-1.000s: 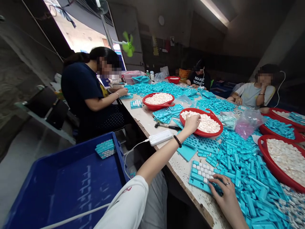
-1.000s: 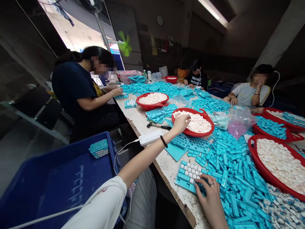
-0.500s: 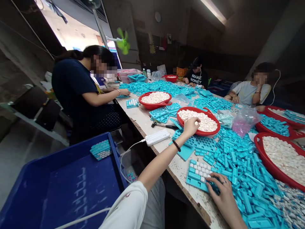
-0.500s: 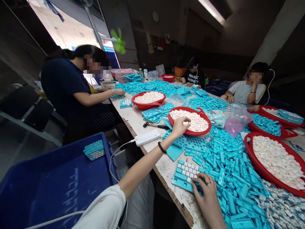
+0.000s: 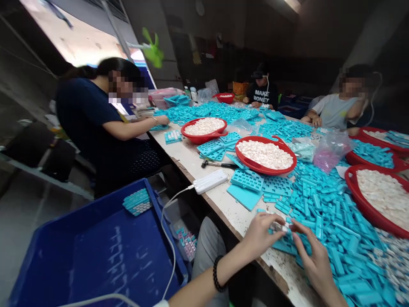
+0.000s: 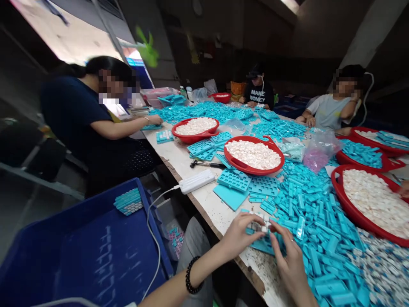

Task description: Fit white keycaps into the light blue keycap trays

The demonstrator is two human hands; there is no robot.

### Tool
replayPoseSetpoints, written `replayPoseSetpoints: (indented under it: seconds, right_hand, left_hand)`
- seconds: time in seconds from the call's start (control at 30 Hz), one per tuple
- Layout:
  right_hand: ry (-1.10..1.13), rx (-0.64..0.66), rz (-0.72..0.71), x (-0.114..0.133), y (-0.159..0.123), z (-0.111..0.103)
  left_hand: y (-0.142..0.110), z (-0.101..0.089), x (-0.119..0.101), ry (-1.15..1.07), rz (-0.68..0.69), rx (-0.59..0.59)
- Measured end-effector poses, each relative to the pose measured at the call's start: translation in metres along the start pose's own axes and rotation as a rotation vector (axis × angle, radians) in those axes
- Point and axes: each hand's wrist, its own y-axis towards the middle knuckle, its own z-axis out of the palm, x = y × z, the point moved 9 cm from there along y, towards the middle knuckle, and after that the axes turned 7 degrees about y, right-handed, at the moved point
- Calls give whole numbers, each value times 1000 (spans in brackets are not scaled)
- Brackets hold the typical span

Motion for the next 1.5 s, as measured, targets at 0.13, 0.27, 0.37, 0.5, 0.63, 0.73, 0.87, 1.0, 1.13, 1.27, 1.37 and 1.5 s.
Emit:
replayPoseSetpoints:
  seconds: [0.13,0.27,0.37,0.5,0.63,0.73,0.87,1.0,1.13,1.27,1.37,1.5]
  right_hand:
    - [72,48,-27,17,10,2]
    - [98,53,33,13,17,0]
    - [125,67,74,7,18,-1]
    - [110,96,110,0,18,1]
    - [42,149,95,-1,16,8]
    - [-8,170,90,0,14,11]
    - [8,153,75,4,12,12]
    - [32,138,45,8,12,12]
    - [-27,144,-35,12,12,14]
    - [-273,177,-189,21,6,19]
    - [-462,203,-358,31,-5,23]
    - [-595,183,-512,39,-17,27]
  left_hand:
    - [6,-2,4,76,48,69]
    - [9,3,2,69,123,115]
    - [9,9,2,62,152,134]
    - [8,14,6,86,189,161]
    - [2,10,9,109,211,159]
    - [-3,6,7,136,236,134]
    - [-11,7,3,166,333,117]
    - [-20,12,7,201,433,97]
    - [-25,15,7,252,517,82]
    - [-27,15,3,311,571,82]
    - [-28,16,1,348,601,94]
    - [-29,17,2,368,583,99]
